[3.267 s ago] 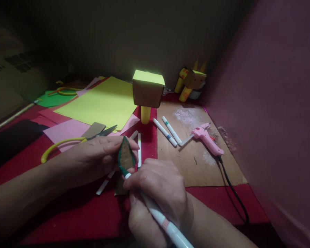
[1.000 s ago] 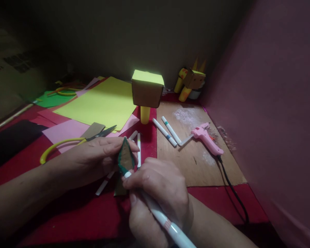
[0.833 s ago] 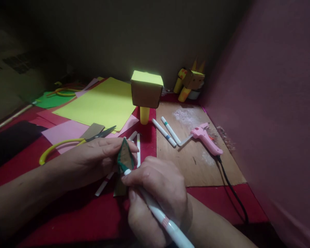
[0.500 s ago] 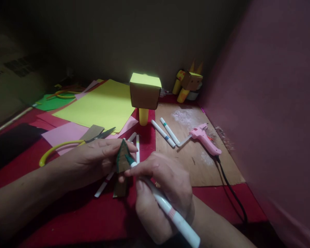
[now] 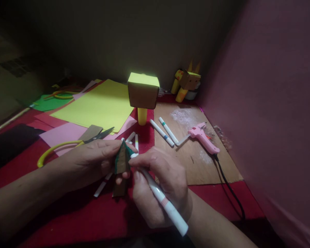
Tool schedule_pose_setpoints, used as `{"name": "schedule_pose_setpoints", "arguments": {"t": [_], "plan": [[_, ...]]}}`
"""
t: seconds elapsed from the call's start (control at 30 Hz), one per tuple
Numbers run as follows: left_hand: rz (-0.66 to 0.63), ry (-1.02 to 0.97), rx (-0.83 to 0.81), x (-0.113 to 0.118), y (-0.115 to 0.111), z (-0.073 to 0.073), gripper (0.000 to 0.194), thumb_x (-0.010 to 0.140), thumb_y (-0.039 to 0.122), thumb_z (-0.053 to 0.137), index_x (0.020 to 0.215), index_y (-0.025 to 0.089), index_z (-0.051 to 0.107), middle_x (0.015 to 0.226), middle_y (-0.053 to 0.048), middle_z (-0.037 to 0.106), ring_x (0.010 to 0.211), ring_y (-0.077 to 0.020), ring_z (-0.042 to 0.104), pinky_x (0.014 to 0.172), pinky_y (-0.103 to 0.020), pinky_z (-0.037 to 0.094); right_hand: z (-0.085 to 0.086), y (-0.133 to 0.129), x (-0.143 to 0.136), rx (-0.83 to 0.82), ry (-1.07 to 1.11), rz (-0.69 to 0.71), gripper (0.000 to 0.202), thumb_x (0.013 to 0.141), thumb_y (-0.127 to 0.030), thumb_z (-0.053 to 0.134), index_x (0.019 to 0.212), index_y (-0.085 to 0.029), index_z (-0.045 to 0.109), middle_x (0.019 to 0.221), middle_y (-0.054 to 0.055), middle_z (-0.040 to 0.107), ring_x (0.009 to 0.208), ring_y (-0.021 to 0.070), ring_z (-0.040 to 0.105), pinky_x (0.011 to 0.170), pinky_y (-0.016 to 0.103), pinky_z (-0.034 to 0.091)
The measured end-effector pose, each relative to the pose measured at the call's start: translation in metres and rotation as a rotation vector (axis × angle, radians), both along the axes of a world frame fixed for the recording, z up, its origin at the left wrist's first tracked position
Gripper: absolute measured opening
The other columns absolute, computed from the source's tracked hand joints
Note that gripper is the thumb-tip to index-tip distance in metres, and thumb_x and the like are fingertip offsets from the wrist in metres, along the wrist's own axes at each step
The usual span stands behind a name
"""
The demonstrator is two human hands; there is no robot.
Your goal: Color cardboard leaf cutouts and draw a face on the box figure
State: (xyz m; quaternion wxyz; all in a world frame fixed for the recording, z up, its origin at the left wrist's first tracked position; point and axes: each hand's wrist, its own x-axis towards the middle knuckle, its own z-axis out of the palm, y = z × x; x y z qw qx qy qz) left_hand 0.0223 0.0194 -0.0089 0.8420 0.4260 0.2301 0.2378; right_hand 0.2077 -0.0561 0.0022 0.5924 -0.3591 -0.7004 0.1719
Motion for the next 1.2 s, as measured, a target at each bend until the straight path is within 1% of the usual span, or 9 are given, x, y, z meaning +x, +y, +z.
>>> {"name": "schedule_pose_setpoints", "arguments": {"t": [0.13,0.23,0.33,0.43,0.6,0.7,0.9,1.03,1.2], "plan": [[-0.002,0.002,0.006,0.0,0.0,0.0,0.031,0.091,0.042,0.071,0.087,0.012,0.075,0.075,-0.011,0.074,0.064,-0.0173,0.068,0.061,-0.025,0.056,-0.002,0.001,-0.003,0.025,-0.02,0.009,0.028,0.081,0.0,0.058,0.099,-0.017,0.07,0.078,0.002,0.07,0.069,0.0153,0.065,0.065,0.03,0.053],[0.004,-0.019,-0.002,0.001,0.0,0.0,0.03,0.092,0.041,0.07,0.087,0.012,0.076,0.075,-0.011,0.074,0.063,-0.0172,0.068,0.06,-0.025,0.056,-0.002,0.0,-0.002,0.027,0.014,-0.017,0.026,0.081,0.0,0.056,0.096,-0.017,0.07,0.076,0.001,0.069,0.068,0.0148,0.065,0.066,0.03,0.053],[0.011,-0.032,-0.008,0.001,0.0,-0.001,0.027,0.093,0.039,0.068,0.095,0.014,0.078,0.075,-0.011,0.074,0.065,-0.0176,0.069,0.06,-0.024,0.056,0.0,-0.002,0.002,0.006,-0.029,0.016,0.025,0.08,0.0,0.058,0.093,-0.017,0.07,0.076,0.002,0.069,0.067,0.0149,0.065,0.065,0.03,0.053],[0.012,-0.036,-0.015,0.002,0.0,-0.001,0.028,0.093,0.04,0.069,0.102,0.015,0.078,0.075,-0.01,0.074,0.066,-0.0181,0.069,0.061,-0.025,0.057,0.003,-0.001,0.006,0.005,-0.086,0.053,0.027,0.077,0.001,0.059,0.094,-0.017,0.07,0.077,0.002,0.071,0.067,0.0156,0.067,0.063,0.03,0.054],[0.007,0.001,0.01,0.002,-0.001,0.0,0.031,0.09,0.042,0.072,0.086,0.012,0.076,0.075,-0.011,0.073,0.064,-0.0172,0.068,0.061,-0.024,0.056,0.003,0.0,0.004,0.024,-0.047,0.033,0.03,0.079,0.001,0.058,0.099,-0.018,0.07,0.08,0.002,0.073,0.069,0.0155,0.068,0.065,0.03,0.056],[-0.003,0.008,0.003,0.001,-0.001,0.0,0.031,0.091,0.042,0.072,0.084,0.012,0.076,0.074,-0.01,0.073,0.064,-0.0168,0.067,0.06,-0.024,0.056,0.002,-0.001,0.002,0.003,-0.049,0.023,0.03,0.08,0.001,0.058,0.1,-0.018,0.07,0.078,0.001,0.071,0.069,0.0153,0.067,0.065,0.03,0.056],[0.012,-0.029,-0.025,0.001,0.001,-0.001,0.027,0.092,0.038,0.07,0.102,0.015,0.079,0.076,-0.011,0.075,0.067,-0.0186,0.069,0.062,-0.026,0.056,0.008,-0.005,0.003,-0.038,-0.073,-0.014,0.025,0.079,0.0,0.058,0.09,-0.02,0.069,0.073,0.001,0.07,0.065,0.0157,0.066,0.063,0.031,0.055],[0.026,-0.032,-0.03,-0.001,0.002,-0.002,0.028,0.094,0.037,0.068,0.108,0.014,0.078,0.076,-0.012,0.076,0.069,-0.0202,0.071,0.064,-0.028,0.057,0.013,-0.007,0.005,-0.018,-0.097,-0.01,0.027,0.076,0.0,0.056,0.088,-0.02,0.069,0.068,0.0,0.068,0.059,0.0147,0.064,0.057,0.03,0.053],[0.033,-0.037,-0.029,-0.002,0.002,-0.001,0.029,0.095,0.037,0.066,0.11,0.015,0.077,0.078,-0.013,0.077,0.069,-0.0211,0.072,0.064,-0.028,0.058,0.013,-0.007,0.003,-0.005,-0.093,-0.023,0.025,0.075,-0.001,0.055,0.085,-0.021,0.068,0.064,-0.001,0.064,0.055,0.0139,0.061,0.055,0.03,0.051]]}}
